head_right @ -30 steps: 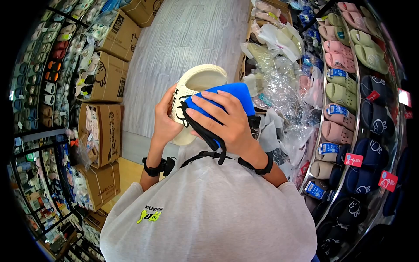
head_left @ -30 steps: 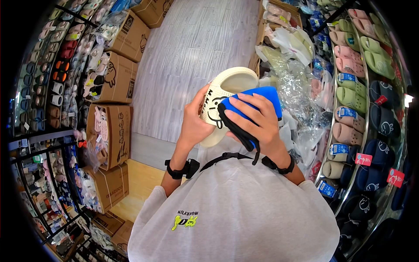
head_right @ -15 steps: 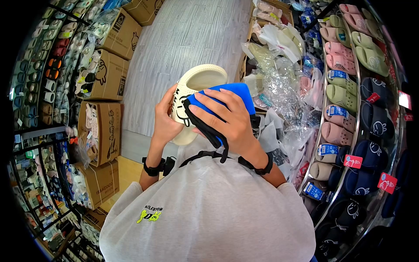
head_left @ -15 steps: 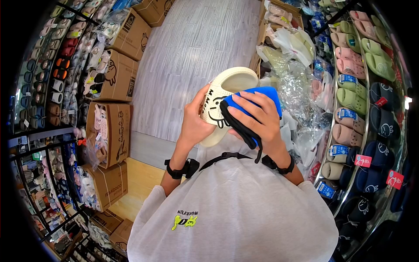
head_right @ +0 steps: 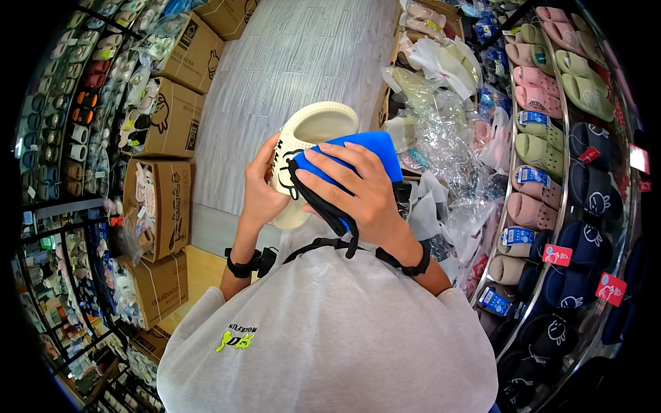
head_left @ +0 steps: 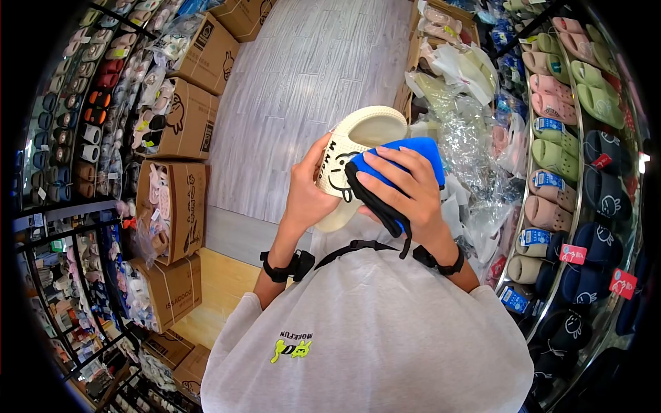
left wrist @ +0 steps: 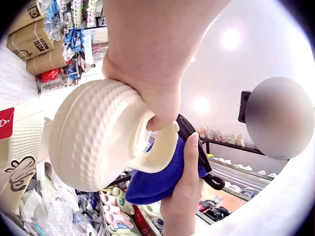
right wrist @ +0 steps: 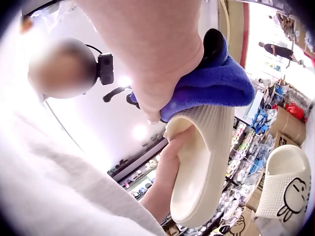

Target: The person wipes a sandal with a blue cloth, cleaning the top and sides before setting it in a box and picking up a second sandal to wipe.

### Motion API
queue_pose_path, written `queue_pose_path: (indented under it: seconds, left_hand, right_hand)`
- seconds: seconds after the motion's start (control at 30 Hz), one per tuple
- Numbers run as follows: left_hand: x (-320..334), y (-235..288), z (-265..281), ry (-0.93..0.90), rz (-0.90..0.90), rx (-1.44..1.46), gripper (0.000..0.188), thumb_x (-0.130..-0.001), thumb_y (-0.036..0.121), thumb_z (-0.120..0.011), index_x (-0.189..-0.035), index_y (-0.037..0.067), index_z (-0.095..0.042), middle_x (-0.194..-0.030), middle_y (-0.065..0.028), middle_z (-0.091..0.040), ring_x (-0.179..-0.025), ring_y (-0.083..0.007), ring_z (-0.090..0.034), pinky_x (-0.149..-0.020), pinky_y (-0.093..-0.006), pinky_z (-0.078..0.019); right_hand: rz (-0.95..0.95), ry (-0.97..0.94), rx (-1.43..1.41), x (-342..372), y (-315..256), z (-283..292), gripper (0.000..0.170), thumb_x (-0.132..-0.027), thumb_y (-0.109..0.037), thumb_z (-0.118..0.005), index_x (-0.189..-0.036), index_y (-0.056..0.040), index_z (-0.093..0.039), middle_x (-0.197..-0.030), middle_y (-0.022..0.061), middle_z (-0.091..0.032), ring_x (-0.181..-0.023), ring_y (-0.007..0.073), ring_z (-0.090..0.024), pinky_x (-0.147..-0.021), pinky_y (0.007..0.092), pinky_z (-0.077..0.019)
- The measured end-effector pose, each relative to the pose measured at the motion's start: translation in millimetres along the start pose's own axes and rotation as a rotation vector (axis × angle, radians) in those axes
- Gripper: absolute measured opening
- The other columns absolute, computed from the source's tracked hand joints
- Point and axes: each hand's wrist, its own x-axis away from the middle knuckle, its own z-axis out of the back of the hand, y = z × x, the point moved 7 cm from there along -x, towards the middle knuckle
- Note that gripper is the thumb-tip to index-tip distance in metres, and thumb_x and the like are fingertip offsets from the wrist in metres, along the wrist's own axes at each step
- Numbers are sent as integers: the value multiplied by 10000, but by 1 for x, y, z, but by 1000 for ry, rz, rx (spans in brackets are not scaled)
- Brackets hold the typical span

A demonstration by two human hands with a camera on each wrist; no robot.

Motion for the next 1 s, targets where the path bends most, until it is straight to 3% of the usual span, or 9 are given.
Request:
queue_pose_path:
  seconds: [0.73, 1.0]
  left_hand:
    - [-2, -6, 0, 0, 7, 51, 700, -850, -14, -808, -1500, -51, -551, -1283, -177, -762, -1188, -199, -729, -1021, -341, -572]
    - [-5, 2, -2, -9, 5, -16, 699, -858, -11, -807, -1506, -49, -546, -1282, -173, -760, -1195, -201, -728, -1020, -348, -577]
  right_hand:
    - [66, -28, 1, 1, -12, -6, 438, -874, -316, -832, -1277, -152, -784, -1368, 61, -739, -1262, 284, -692, -1084, 482, -529]
    - [1, 23, 23, 0, -4, 1, 443, -856, -302, -851, -1266, -145, -787, -1356, 64, -742, -1252, 297, -692, -1080, 486, -528]
